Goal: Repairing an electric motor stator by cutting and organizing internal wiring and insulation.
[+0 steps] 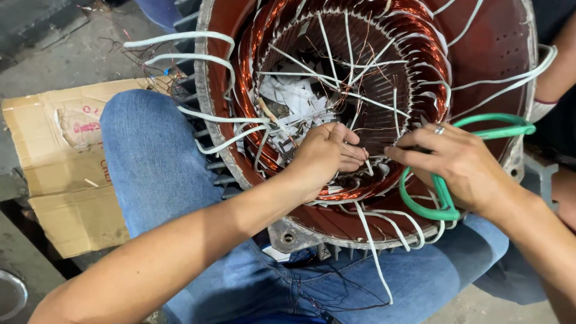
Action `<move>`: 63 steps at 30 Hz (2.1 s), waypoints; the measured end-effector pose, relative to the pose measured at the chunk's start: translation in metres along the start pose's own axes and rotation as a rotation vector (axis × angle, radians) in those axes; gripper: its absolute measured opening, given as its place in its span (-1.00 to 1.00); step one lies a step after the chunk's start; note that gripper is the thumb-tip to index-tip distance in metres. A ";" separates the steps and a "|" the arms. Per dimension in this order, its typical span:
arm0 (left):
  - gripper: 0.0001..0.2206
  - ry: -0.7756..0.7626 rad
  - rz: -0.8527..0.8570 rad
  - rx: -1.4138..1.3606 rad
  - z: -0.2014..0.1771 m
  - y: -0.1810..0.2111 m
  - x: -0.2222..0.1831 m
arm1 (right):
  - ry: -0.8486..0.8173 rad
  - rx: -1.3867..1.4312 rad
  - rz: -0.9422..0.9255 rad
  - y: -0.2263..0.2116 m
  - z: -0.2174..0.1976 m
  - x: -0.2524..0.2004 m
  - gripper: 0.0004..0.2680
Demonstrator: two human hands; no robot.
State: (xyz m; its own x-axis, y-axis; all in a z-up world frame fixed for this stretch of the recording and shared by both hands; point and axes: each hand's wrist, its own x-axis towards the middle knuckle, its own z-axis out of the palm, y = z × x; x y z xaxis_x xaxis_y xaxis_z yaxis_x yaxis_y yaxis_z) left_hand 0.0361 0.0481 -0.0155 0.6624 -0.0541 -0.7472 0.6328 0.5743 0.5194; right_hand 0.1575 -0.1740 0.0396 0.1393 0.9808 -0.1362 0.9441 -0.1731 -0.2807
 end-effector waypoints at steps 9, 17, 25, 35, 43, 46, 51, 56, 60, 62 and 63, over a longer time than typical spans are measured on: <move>-0.67 0.015 0.045 0.090 -0.002 -0.002 0.003 | 0.044 0.068 -0.015 0.017 0.042 -0.002 -0.80; -0.69 0.030 0.068 0.164 -0.003 -0.001 0.004 | 0.042 0.208 -0.029 0.015 0.036 0.011 -0.74; -0.73 -0.079 0.007 0.505 -0.008 0.022 0.004 | -0.071 0.237 -0.069 0.020 0.009 0.008 -0.58; -0.70 -0.158 -0.063 0.373 0.001 0.007 0.007 | 0.353 0.953 1.063 -0.040 -0.052 0.030 -0.80; -0.87 -0.095 0.367 0.718 0.012 -0.009 0.010 | 0.038 1.196 1.372 -0.036 0.007 0.018 -0.94; -0.86 -0.041 0.448 0.626 0.015 -0.019 0.013 | 0.068 1.198 1.349 -0.038 0.009 0.020 -0.97; -0.92 -0.095 0.442 0.758 0.018 -0.009 0.008 | -0.015 1.118 1.361 -0.037 -0.008 0.034 -0.92; -0.95 -0.132 0.439 0.796 0.021 -0.018 0.007 | -0.072 1.112 1.339 -0.047 -0.012 0.041 -0.92; -0.83 -0.132 0.605 0.812 0.020 -0.030 0.014 | -0.066 1.123 1.406 -0.057 -0.010 0.044 -0.92; -0.81 -0.116 0.608 0.836 0.020 -0.032 0.013 | -0.093 1.104 1.435 -0.059 -0.008 0.044 -0.90; -0.82 -0.111 0.619 0.831 0.020 -0.031 0.012 | -0.058 1.129 1.415 -0.058 -0.005 0.042 -0.91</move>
State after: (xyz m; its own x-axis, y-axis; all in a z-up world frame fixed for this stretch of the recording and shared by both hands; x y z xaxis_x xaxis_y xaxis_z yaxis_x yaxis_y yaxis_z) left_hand 0.0327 0.0133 -0.0324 0.9717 -0.0409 -0.2328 0.2190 -0.2143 0.9519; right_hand 0.1101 -0.1227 0.0547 0.5371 0.0544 -0.8418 -0.5047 -0.7789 -0.3724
